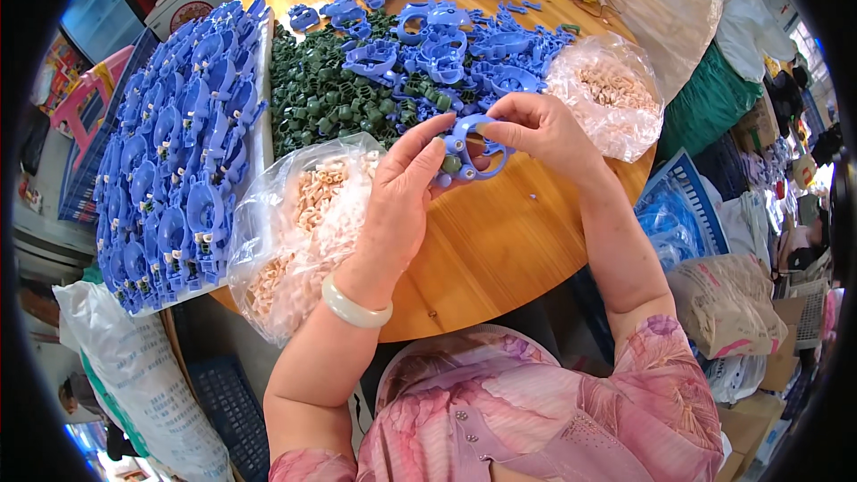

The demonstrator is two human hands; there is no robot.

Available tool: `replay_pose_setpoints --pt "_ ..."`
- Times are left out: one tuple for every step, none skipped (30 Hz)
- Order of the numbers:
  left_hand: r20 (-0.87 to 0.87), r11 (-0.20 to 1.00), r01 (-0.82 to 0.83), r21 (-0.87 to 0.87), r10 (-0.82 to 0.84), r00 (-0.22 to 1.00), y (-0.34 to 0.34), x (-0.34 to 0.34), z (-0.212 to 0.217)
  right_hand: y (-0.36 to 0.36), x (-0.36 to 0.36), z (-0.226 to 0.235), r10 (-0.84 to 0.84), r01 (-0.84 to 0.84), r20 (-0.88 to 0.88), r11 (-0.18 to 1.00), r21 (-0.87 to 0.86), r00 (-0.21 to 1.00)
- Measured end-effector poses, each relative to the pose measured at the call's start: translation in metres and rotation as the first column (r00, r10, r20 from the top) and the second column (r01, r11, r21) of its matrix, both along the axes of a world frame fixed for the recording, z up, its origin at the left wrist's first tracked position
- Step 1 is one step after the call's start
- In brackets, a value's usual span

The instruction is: Assembling small blue plastic toy components at a workbench.

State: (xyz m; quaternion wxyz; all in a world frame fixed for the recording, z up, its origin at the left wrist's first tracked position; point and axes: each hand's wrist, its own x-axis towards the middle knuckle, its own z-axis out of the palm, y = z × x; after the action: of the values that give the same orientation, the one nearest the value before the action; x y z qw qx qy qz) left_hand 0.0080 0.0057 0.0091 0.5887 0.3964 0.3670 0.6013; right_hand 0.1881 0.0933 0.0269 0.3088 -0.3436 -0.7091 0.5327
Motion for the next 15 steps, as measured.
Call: replay_pose_setpoints --pt "0.057 1.0 0.018 -0.006 -0.018 0.998 -0.0001 0.0017 -0.0007 0.0003 0.0002 -0.0004 -0.018 0.018 -0.03 1.0 -0.008 0.999" --pt "0.113 0.999 0.036 -0.011 -0.035 0.993 -0.0005 0.0025 -0.001 0.0004 0.0 -0.0005 -0.037 0.036 -0.059 0.999 -0.017 0.998" --pt "0.113 0.999 0.036 -0.011 -0.035 0.993 -0.0013 0.0028 -0.0002 0.0008 0.0005 -0.0008 -0.037 0.036 -0.059 0.999 -0.017 0.998" --pt "0.128 0.999 0.042 0.01 -0.043 0.991 -0.0024 0.003 0.0014 0.0013 0.0009 -0.0009 -0.031 0.031 -0.01 0.999 -0.016 0.999" --pt "0.143 0.998 0.048 0.03 -0.052 0.988 -0.003 0.0032 0.0022 0.0017 0.0012 -0.0012 -0.026 0.027 0.039 1.0 -0.014 0.999" --pt "0.143 0.998 0.047 0.031 -0.051 0.988 -0.003 0.0036 0.0022 0.0022 0.0007 -0.0025 -0.026 0.026 0.038 1.0 -0.014 0.999" --pt "0.119 0.999 0.026 0.027 -0.029 0.992 -0.0029 0.0043 0.0021 0.0028 -0.0004 -0.0049 -0.034 0.034 -0.002 0.999 -0.009 0.999" --pt "0.096 1.0 0.004 0.023 -0.006 0.995 -0.0027 0.0046 0.0018 0.0032 -0.0014 -0.0066 -0.043 0.043 -0.042 0.999 -0.004 0.998" --pt "0.096 1.0 0.004 0.025 -0.006 0.995 -0.0025 0.0041 0.0015 0.0029 -0.002 -0.0066 -0.043 0.043 -0.042 0.999 -0.003 0.998" --pt "0.101 1.0 0.012 0.025 -0.015 0.995 -0.0021 0.0033 0.0008 0.0023 -0.0026 -0.0065 -0.045 0.045 -0.047 0.999 0.002 0.998" --pt "0.107 0.999 0.02 0.026 -0.023 0.994 -0.002 0.0026 0.0006 0.0019 -0.003 -0.0063 -0.047 0.047 -0.051 0.999 0.006 0.998" --pt "0.108 0.999 0.019 0.027 -0.022 0.994 -0.0018 0.0022 0.0006 0.0022 -0.003 -0.007 -0.045 0.046 -0.051 0.999 0.007 0.998" --pt "0.125 0.999 0.039 0.029 -0.042 0.991 -0.0016 0.0018 0.0007 0.0026 -0.0028 -0.0077 -0.047 0.048 -0.042 0.999 0.007 0.998" --pt "0.143 0.998 0.058 0.033 -0.062 0.988 -0.0014 0.0016 0.0008 0.0029 -0.0023 -0.0079 -0.05 0.05 -0.034 0.999 0.008 0.998" --pt "0.143 0.998 0.057 0.032 -0.061 0.988 -0.0015 0.0015 0.0009 0.0028 -0.0018 -0.0073 -0.048 0.048 -0.034 0.999 0.008 0.998"
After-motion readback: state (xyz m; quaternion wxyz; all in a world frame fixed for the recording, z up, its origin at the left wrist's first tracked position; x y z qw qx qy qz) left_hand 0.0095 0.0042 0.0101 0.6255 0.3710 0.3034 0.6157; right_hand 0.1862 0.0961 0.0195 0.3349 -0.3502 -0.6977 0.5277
